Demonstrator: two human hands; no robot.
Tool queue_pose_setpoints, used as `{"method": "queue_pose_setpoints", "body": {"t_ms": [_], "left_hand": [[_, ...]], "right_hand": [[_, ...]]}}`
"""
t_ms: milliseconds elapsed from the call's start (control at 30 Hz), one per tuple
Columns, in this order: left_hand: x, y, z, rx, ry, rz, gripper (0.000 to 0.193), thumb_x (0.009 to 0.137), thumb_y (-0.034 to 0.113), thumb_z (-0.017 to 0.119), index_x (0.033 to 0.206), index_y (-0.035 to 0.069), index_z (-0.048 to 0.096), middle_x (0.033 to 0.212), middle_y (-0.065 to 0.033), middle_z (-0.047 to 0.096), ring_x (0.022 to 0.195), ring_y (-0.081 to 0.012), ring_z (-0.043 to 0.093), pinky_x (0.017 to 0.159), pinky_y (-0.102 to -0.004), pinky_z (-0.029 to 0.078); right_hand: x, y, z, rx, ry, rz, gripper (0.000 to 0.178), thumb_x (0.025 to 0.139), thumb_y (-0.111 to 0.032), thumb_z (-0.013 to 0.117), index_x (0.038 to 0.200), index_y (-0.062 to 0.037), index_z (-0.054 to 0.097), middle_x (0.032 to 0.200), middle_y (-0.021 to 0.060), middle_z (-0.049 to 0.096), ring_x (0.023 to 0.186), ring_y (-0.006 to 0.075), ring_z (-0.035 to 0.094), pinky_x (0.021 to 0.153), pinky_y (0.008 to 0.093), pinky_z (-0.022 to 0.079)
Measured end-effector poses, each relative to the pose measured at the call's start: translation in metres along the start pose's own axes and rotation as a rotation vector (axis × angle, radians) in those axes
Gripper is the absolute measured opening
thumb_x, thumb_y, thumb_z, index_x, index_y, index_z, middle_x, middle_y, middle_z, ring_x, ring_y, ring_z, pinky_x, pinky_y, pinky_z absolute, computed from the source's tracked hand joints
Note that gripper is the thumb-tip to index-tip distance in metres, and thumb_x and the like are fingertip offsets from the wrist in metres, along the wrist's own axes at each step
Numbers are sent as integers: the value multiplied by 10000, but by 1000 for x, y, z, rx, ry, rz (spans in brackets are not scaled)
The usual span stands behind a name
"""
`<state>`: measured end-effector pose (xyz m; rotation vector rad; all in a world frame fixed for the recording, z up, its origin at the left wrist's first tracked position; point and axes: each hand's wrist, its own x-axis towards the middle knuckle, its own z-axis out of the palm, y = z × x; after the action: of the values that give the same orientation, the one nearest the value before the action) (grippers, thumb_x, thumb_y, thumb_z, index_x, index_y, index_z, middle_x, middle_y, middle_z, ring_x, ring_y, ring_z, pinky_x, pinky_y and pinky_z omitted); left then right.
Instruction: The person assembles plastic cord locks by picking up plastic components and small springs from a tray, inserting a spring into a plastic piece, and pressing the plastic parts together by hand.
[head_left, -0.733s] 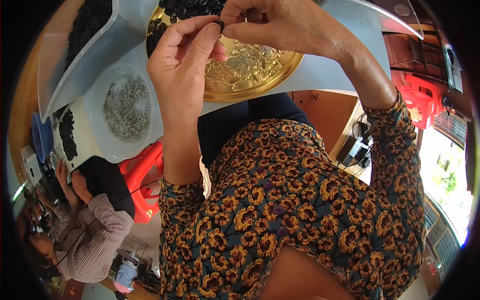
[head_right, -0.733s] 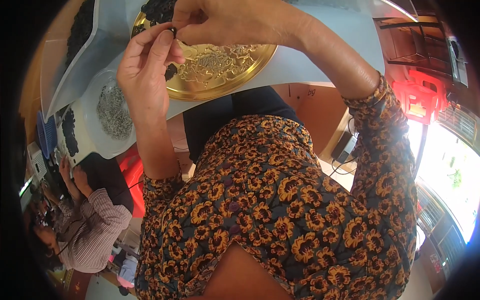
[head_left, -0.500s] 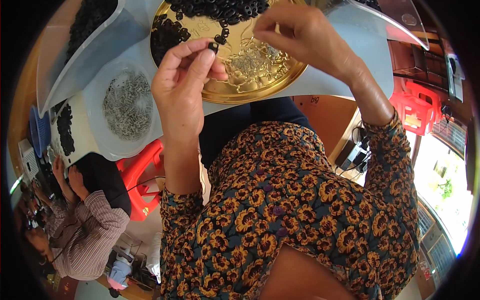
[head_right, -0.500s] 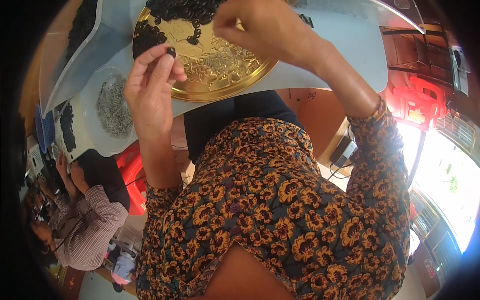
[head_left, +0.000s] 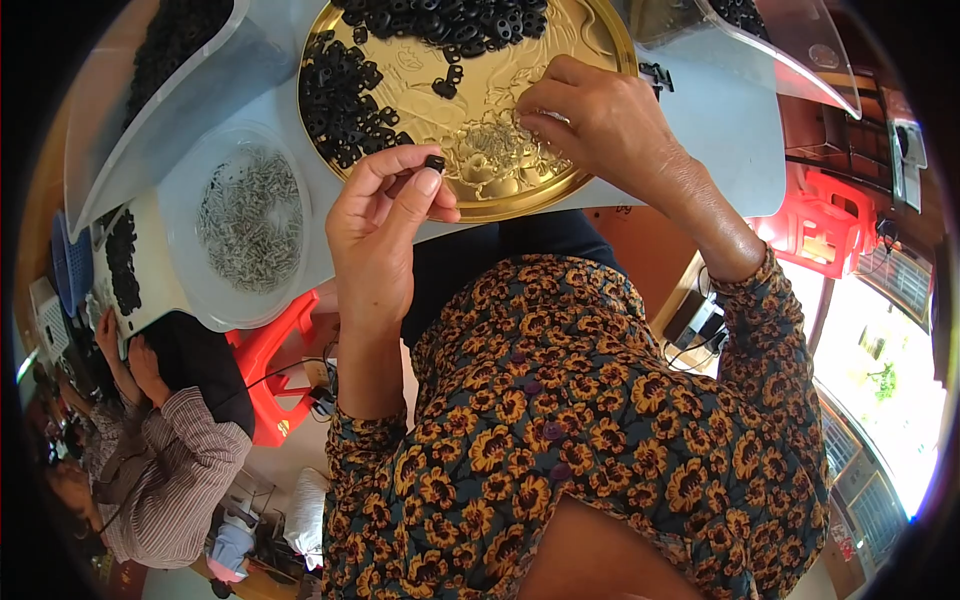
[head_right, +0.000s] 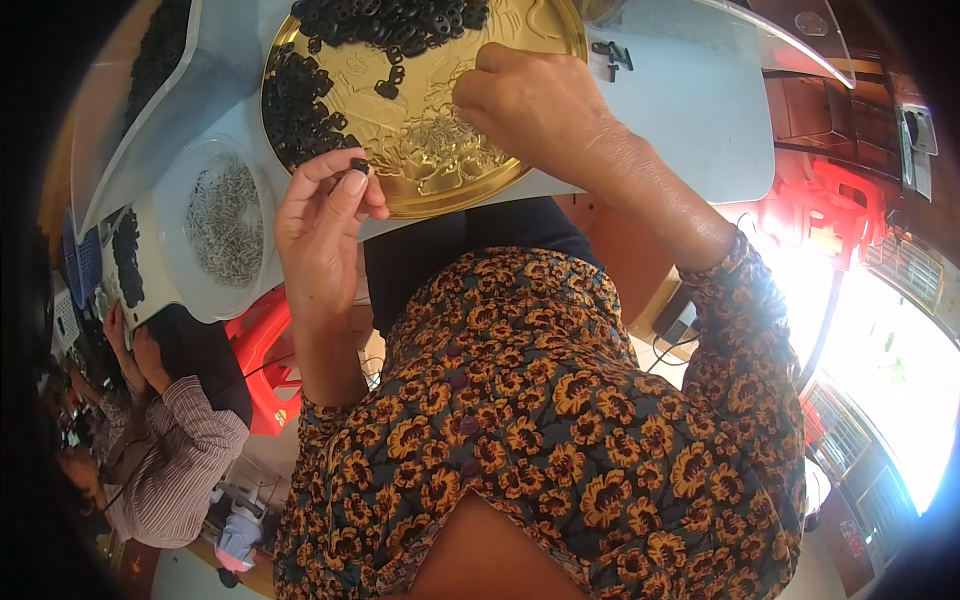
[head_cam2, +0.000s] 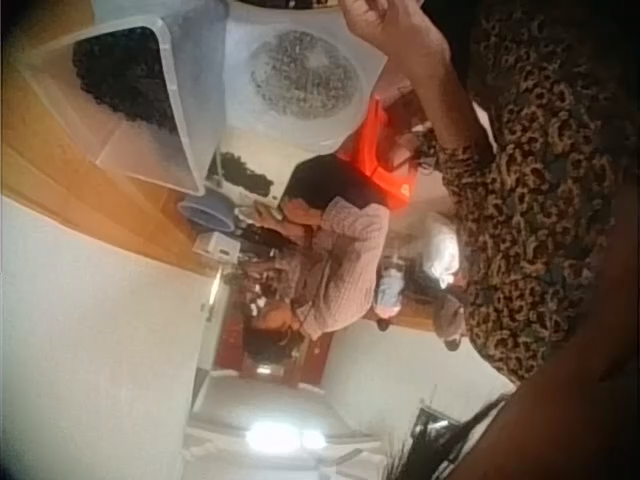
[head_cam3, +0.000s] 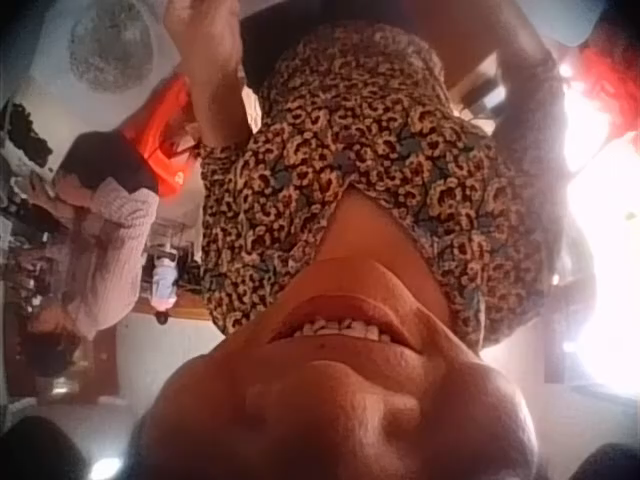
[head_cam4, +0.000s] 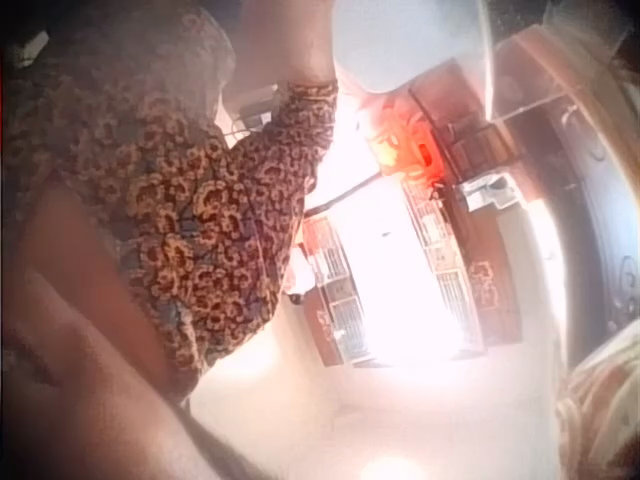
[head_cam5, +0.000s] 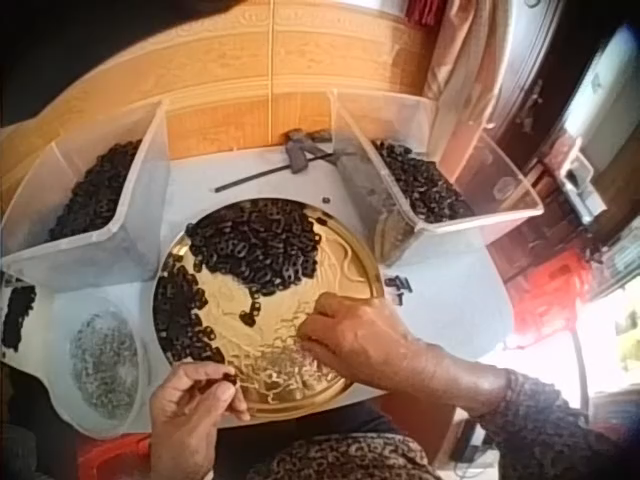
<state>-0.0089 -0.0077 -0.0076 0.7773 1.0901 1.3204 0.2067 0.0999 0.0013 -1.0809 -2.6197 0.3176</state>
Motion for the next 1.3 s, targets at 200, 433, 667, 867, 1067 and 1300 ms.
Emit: {"method": "queue_pose_setpoints", "body": {"t_ms": [200,433,667,867,1067,1300], "left_hand": [[3,1,4,-24,-3,4,160,916,36,584,1062,-27,593,832,-68,613,738,-122,599,670,-261,528],[5,2,4,-45,11,7,148,915,34,584,1051,-24,595,858,-62,607,749,-116,597,661,-256,531],[5,2,3,-52,-16,-3,161,922,52,579,1076,4,583,931,-75,617,778,-135,593,671,-268,492],[7,6,5,-55,-19,-6,155,924,54,578,1072,8,584,940,-73,617,785,-131,592,671,-268,490],[11,9,9,-155,-23,-38,150,920,36,578,1056,-24,593,891,-69,615,746,-113,596,662,-253,521],[16,7,9,-343,-30,-103,134,937,63,560,1050,-4,591,932,-86,625,761,-135,591,657,-263,492]], "right_hand": [[8,0,0,-25,21,-10,115,839,-218,616,838,-115,668,793,47,597,730,263,642,627,383,525],[18,1,-4,-99,27,14,126,845,-229,613,849,-114,664,820,43,601,749,256,646,634,386,527],[24,-1,-4,-35,13,-49,125,847,-230,616,876,-118,661,840,38,599,758,253,649,647,380,531],[30,6,5,-55,-38,-121,88,816,-155,612,880,-106,648,850,46,591,787,243,648,653,372,531],[37,3,8,-180,-10,-220,65,772,-82,607,823,-43,599,838,73,580,776,252,640,640,347,537],[47,-2,8,-153,-44,-299,95,779,-83,606,837,-9,592,792,123,583,759,276,645,646,361,537]]}}
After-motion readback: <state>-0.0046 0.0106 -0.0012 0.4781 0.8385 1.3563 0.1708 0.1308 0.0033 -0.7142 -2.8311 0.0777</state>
